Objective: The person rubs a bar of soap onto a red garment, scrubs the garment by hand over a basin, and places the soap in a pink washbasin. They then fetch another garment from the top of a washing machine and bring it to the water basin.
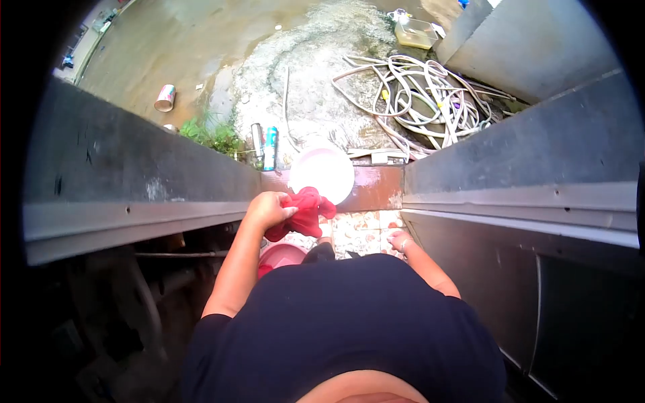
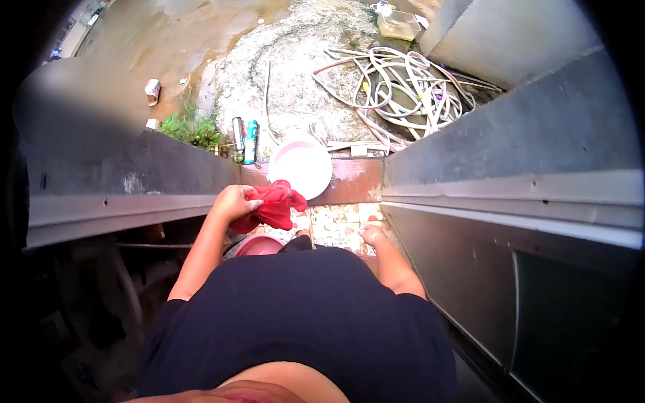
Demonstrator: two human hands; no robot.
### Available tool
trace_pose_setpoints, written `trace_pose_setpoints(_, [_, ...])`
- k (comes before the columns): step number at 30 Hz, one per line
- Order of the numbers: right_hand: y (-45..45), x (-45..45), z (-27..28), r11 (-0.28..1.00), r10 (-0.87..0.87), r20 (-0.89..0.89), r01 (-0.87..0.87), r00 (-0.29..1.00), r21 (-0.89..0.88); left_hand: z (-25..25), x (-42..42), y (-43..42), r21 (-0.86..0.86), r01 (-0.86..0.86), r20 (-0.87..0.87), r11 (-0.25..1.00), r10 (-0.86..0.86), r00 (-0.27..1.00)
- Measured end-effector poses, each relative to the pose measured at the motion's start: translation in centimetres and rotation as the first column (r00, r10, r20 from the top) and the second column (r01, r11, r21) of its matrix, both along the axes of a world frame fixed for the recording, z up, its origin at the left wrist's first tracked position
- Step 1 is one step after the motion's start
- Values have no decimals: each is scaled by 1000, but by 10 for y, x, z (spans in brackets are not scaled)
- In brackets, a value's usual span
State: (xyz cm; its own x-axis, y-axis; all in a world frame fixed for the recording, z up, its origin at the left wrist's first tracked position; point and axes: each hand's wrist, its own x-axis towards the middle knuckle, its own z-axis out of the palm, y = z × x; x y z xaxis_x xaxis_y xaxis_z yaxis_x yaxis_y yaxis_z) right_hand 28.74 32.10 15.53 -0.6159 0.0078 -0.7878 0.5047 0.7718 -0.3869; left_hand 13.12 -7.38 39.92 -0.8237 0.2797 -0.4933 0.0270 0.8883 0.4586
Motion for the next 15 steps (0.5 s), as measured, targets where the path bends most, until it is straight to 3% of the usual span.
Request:
trace_pose_setpoints(2, [-23,-40,-3,996,-24,-16,23,1000,-88,-16,-23,4,4,-1,48,1000,0,999])
trace_pose_setpoints(4, [-53,-73,28,964,-155,-51,140,987,-225,-25,-42,13,6,9,33,1000,-10,999])
trace_pose_setpoints(7, [-81,-109,61,944,-183,-38,164,982,-285,-43,-63,24,6,8,47,1000,-8,999])
trace_pose_setpoints(8, [-79,-111,36,949,-127,-126,84,984,-302,-50,-67,28,-1,1,78,1000,-1,997])
trace_pose_setpoints(10, [-75,-112,12,960,-66,-124,29,990,-280,-62,-70,34,25,-10,127,1000,6,992])
trace_pose_setpoints(11, [-73,-115,7,969,-53,-4,50,999,-242,-71,-70,37,4,4,97,1000,-4,995])
trace_pose_setpoints(14, [-60,-114,-5,966,-75,90,94,993,-241,-85,-71,44,-7,-24,78,1000,24,997])
trace_pose_setpoints(15, [-51,-105,-40,976,-47,56,57,997,-209,-87,-74,47,-24,-22,114,999,25,993])
